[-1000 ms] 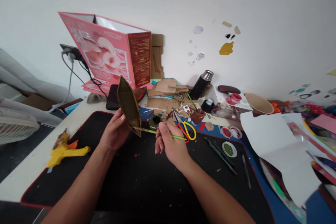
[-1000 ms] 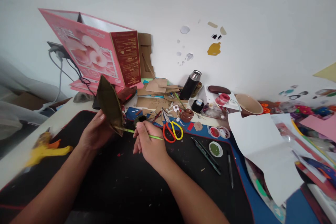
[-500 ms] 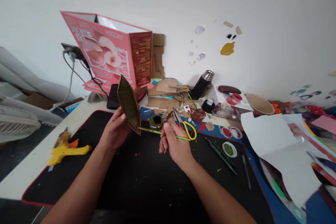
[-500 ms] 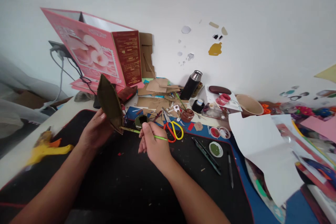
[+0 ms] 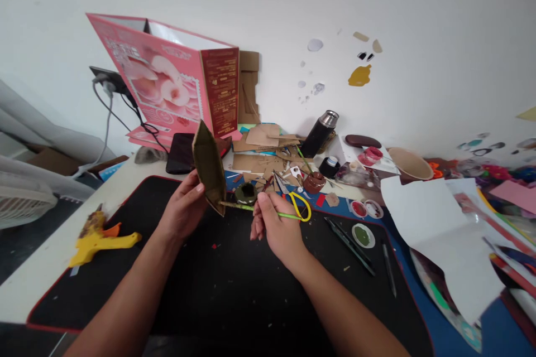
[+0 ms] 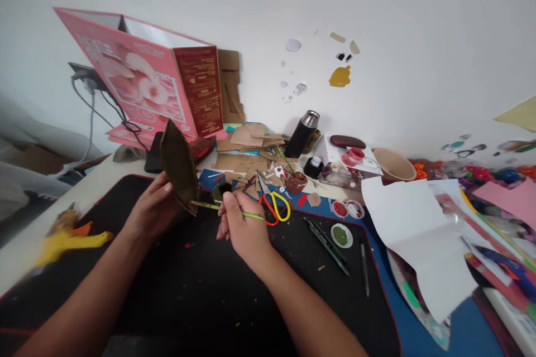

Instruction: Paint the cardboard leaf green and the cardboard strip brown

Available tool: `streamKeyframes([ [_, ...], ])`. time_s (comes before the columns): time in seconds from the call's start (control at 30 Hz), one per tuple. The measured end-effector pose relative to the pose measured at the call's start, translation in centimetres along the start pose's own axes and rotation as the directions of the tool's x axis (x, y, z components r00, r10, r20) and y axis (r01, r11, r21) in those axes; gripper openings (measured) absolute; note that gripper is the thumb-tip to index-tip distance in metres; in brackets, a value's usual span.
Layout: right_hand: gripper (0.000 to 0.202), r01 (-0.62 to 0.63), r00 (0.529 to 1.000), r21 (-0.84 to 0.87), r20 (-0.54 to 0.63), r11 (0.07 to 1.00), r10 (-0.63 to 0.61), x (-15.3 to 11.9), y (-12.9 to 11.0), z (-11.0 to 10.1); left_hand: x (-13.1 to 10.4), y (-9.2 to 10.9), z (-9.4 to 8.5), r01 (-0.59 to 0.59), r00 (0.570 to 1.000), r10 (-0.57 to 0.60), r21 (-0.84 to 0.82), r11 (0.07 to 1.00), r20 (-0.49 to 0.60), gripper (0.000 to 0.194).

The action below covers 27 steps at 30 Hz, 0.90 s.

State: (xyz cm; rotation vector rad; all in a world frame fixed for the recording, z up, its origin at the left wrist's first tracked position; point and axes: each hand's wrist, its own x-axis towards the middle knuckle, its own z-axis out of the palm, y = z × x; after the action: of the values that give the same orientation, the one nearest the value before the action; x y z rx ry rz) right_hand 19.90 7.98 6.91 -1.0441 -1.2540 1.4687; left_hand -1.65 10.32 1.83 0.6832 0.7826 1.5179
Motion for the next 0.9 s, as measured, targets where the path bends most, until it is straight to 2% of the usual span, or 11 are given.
streamKeyframes([
  [0.13, 0.058, 0.02, 1.0, 0.01, -0.022, 1.0, -0.019, 0.24, 0.09, 0.5, -0.12, -0.22, 0.08, 0.018, 1.0, -0.018, 0.029, 0.999, 0.012, 0.05],
  [0.33, 0.057, -0.003, 0.997, -0.011, 0.073, 1.0, 0.004, -0.41, 0.58, 0.17, 0.01, 0.1, -0.17, -0.014, 1.0, 0.014, 0.028, 1.0, -0.021, 0.048],
  [0.5, 0.057, 0.036, 0.999, -0.029, 0.006, 0.999, -0.036, 0.02, 0.07, 0.03, -0.06, -0.07, 0.35, -0.012, 1.0, 0.012, 0.022, 1.0, -0.001, 0.05],
  [0.6, 0.055, 0.064, 0.998, -0.033, 0.017, 0.997, -0.063, 0.05, 0.25, 0.31, -0.11, -0.15, 0.33, -0.002, 1.0, 0.002, 0.02, 1.0, 0.017, 0.05],
  [0.73, 0.055, 0.045, 0.997, -0.047, 0.071, 0.998, -0.041, -0.44, 0.88, 0.09, 0.03, -0.09, -0.17, -0.028, 1.0, 0.028, -0.001, 1.0, -0.012, 0.049],
  [0.9, 0.056, 0.042, 0.999, -0.052, 0.025, 0.998, -0.041, -0.31, 0.36, -0.17, 0.13, -0.12, -0.1, -0.029, 0.999, 0.029, 0.0, 1.0, -0.013, 0.048],
])
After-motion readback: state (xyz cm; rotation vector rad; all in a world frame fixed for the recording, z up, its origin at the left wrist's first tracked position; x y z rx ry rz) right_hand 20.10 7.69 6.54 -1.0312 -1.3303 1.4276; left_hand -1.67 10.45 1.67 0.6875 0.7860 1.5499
